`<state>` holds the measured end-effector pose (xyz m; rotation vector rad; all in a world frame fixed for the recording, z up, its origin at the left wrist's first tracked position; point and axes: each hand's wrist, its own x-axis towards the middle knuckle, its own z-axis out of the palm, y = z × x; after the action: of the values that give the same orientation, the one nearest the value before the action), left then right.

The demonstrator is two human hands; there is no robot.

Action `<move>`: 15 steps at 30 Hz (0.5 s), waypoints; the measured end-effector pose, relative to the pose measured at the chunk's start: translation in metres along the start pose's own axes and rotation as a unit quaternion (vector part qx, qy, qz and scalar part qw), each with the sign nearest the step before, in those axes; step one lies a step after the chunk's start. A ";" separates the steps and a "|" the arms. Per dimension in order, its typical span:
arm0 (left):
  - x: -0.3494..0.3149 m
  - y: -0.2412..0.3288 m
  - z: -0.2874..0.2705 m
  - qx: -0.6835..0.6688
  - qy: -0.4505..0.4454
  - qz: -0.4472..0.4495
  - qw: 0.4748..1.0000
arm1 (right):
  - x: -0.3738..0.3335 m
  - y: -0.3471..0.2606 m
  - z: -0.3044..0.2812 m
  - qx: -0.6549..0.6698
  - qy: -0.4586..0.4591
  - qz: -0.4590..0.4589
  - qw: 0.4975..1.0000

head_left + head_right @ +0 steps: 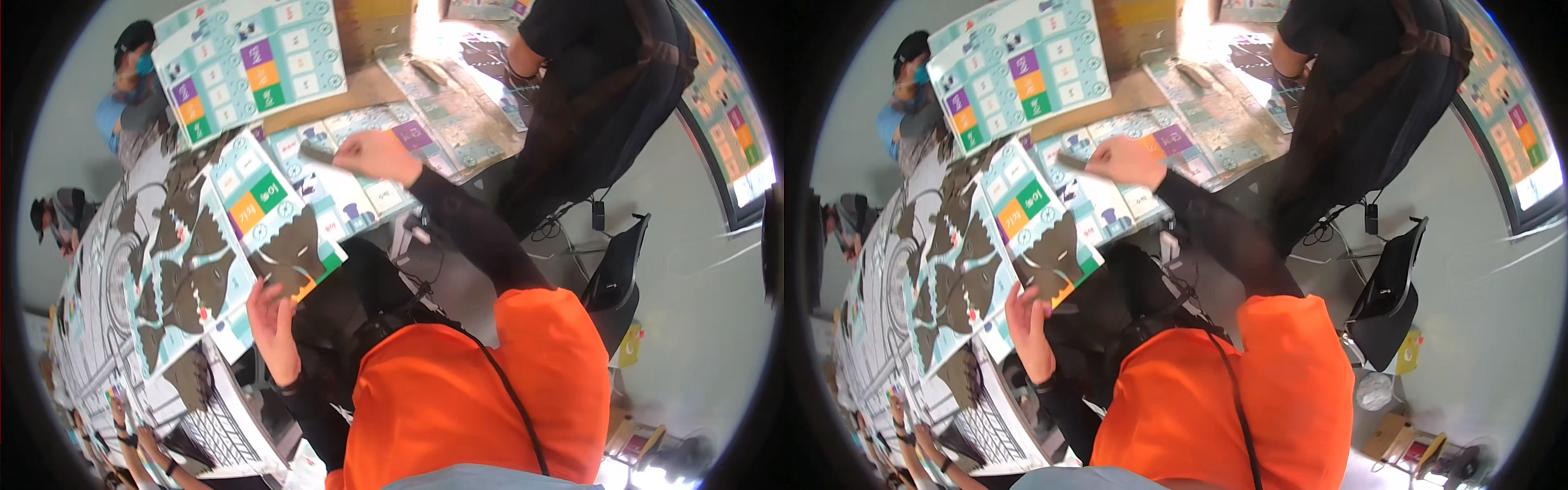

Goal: Inspecting and organizing various paper and material components on a workspace table.

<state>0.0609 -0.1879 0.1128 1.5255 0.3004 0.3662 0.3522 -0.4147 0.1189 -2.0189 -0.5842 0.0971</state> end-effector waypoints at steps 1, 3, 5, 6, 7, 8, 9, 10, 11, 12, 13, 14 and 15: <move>-0.005 -0.006 -0.009 0.010 0.007 0.003 1.000 | 0.022 0.014 -0.026 0.004 0.033 0.060 0.998; -0.017 -0.011 -0.022 0.014 0.019 -0.003 1.000 | 0.064 0.063 -0.082 -0.081 0.137 0.020 0.987; -0.025 -0.015 -0.032 0.027 0.025 0.000 0.999 | 0.102 0.118 -0.145 -0.173 0.226 0.040 0.958; -0.031 -0.023 -0.043 0.032 0.041 -0.022 0.998 | 0.120 0.125 -0.162 -0.238 0.228 0.096 0.939; -0.039 -0.031 -0.053 0.037 0.061 -0.045 0.996 | 0.135 0.129 -0.168 -0.300 0.225 0.149 0.915; -0.044 -0.037 -0.059 0.039 0.067 -0.041 0.996 | 0.144 0.133 -0.173 -0.297 0.224 0.144 0.917; -0.050 -0.043 -0.063 0.030 0.081 -0.056 0.995 | 0.153 0.138 -0.177 -0.276 0.243 0.205 0.907; -0.055 -0.047 -0.066 0.021 0.099 -0.071 0.992 | 0.164 0.141 -0.176 -0.253 0.257 0.264 0.894; -0.057 -0.050 -0.064 0.020 0.097 -0.067 0.993 | 0.173 0.151 -0.187 -0.253 0.260 0.263 0.894; -0.058 -0.052 -0.062 0.012 0.107 -0.092 0.990 | 0.182 0.161 -0.196 -0.219 0.259 0.294 0.894; -0.059 -0.050 -0.059 0.007 0.120 -0.118 0.986 | 0.193 0.166 -0.194 -0.183 0.252 0.325 0.893; -0.061 -0.049 -0.054 -0.008 0.135 -0.128 0.983 | 0.204 0.171 -0.193 -0.193 0.250 0.339 0.886; -0.061 -0.048 -0.050 -0.006 0.137 -0.127 0.982 | 0.211 0.176 -0.192 -0.191 0.250 0.338 0.887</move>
<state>-0.0134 -0.1683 0.0613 1.4037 0.7000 0.3737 0.6607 -0.5451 0.1033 -2.4244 0.4820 -0.1332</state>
